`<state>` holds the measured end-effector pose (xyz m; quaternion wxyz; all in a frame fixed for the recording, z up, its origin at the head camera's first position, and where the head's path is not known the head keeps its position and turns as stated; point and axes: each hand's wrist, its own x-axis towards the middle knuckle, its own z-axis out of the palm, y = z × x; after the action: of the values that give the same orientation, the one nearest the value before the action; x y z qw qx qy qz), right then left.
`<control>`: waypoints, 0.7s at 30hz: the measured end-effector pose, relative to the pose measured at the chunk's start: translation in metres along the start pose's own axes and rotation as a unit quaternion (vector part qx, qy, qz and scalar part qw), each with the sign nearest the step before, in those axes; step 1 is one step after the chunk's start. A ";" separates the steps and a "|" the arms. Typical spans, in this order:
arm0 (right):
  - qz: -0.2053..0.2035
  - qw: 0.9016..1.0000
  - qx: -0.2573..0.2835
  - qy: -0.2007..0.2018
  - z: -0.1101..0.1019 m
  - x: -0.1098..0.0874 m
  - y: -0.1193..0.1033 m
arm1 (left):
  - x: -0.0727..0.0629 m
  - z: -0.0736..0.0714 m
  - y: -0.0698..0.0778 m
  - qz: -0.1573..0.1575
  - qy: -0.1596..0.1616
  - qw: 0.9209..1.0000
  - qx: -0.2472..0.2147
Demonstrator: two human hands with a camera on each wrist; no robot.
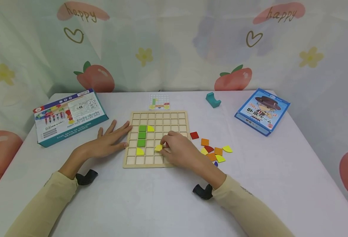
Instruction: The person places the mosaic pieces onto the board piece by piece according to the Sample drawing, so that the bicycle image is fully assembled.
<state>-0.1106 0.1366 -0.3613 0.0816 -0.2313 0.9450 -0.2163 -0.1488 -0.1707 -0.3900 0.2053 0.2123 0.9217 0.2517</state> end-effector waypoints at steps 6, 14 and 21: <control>-0.005 1.000 0.001 -0.003 0.005 0.006 -0.016 | 0.000 0.000 0.000 0.001 0.001 1.000 -0.001; -0.030 1.000 -0.001 0.004 0.013 0.013 -0.028 | 0.000 -0.001 0.002 -0.003 0.000 1.000 0.000; -0.031 1.000 -0.003 0.000 0.019 0.017 -0.033 | -0.001 -0.001 0.002 -0.005 -0.001 1.000 -0.001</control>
<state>-0.1074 0.0951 -0.3647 0.0742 -0.2610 0.9378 -0.2164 -0.1480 -0.1696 -0.3877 0.2080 0.2082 0.9221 0.2514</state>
